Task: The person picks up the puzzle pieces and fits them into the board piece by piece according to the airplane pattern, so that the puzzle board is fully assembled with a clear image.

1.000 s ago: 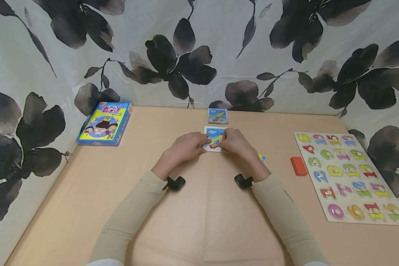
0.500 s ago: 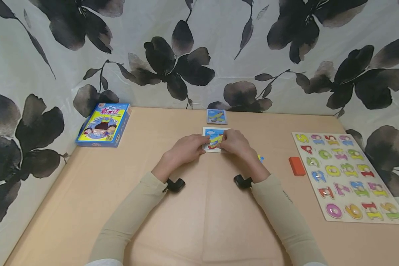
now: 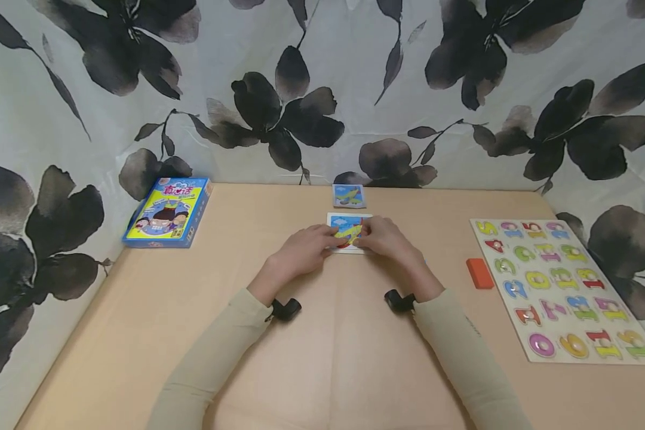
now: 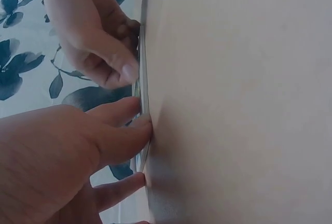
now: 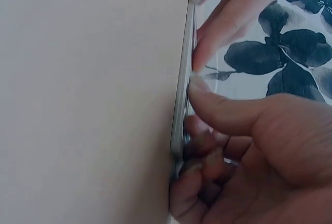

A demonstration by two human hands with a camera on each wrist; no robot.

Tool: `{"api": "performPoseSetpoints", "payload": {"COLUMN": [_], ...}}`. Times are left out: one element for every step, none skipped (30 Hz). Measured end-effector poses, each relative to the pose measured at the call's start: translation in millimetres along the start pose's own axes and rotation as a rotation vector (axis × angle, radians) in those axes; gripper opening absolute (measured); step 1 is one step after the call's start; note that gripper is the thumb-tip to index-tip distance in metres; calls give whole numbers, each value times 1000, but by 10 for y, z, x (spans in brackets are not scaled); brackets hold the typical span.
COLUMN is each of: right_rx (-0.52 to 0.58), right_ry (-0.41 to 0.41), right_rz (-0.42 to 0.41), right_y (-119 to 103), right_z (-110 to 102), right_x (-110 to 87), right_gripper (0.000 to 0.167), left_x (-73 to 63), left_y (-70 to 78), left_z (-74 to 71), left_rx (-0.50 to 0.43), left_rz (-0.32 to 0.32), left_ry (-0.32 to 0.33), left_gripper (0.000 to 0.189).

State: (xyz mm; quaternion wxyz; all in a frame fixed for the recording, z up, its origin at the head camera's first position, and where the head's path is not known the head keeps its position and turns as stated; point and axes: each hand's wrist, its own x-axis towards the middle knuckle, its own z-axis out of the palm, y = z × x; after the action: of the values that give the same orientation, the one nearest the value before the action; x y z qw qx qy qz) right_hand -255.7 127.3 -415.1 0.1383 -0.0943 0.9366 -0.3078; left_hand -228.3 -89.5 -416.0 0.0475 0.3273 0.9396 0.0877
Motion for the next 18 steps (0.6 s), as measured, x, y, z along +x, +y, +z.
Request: {"api": "performPoseSetpoints", "payload": {"right_rx": [5,15,26,28,21,17,9,4,-9,-22,-33,-48,-67,-90,-117,-146,-178,-212], "right_ry": [-11,-23,-36,-48,-63,-75,-82,-89,-93,-95,-97,-92,-87,-83,-80,-80,-85,-87], "right_rz": [0,2,3,-3,-14,-23,-33,-39,-51,-66,-74,-79,-89,-94,-102,-105,-105,-104], "right_y": [11,18,31,57,89,116,146,173,200,228,243,255,267,278,290,303,311,322], "right_z": [-15,-35,-54,-71,-88,-110,-127,-149,-171,-197,-227,-259,-292,-326,-358,-388,-417,-447], "right_x": [-13,-37,-62,-88,-119,-157,-194,-228,-259,-288,-318,-344,-368,-390,-411,-435,-463,-491], "right_gripper": [22,19,15,12,11,11,12,13,14,15,16,18,21,24,29,32,36,39], "left_x": [2,2,2,0,-4,-8,-10,-10,-9,-8,-4,1,6,9,12,15,16,17], "left_y": [-3,-7,-9,-10,-6,0,7,14,21,28,31,32,29,27,24,22,19,16], "left_z": [1,0,2,9,17,28,37,47,55,61,61,57,54,48,42,36,30,24], "left_rx": [-1,-3,-7,-13,-23,-36,-48,-58,-69,-78,-83,-87,-87,-87,-88,-87,-88,-88], "left_rz": [2,5,4,1,-1,-3,-4,-7,-11,-12,-11,-10,-10,-10,-11,-11,-10,-10], "left_ry": [5,8,5,2,-1,-7,-9,-13,-15,-13,-12,-10,-6,-2,1,0,-2,-3], "left_gripper": [42,42,42,42,42,42,42,42,42,42,42,42,42,42,42,42,42,42]}}
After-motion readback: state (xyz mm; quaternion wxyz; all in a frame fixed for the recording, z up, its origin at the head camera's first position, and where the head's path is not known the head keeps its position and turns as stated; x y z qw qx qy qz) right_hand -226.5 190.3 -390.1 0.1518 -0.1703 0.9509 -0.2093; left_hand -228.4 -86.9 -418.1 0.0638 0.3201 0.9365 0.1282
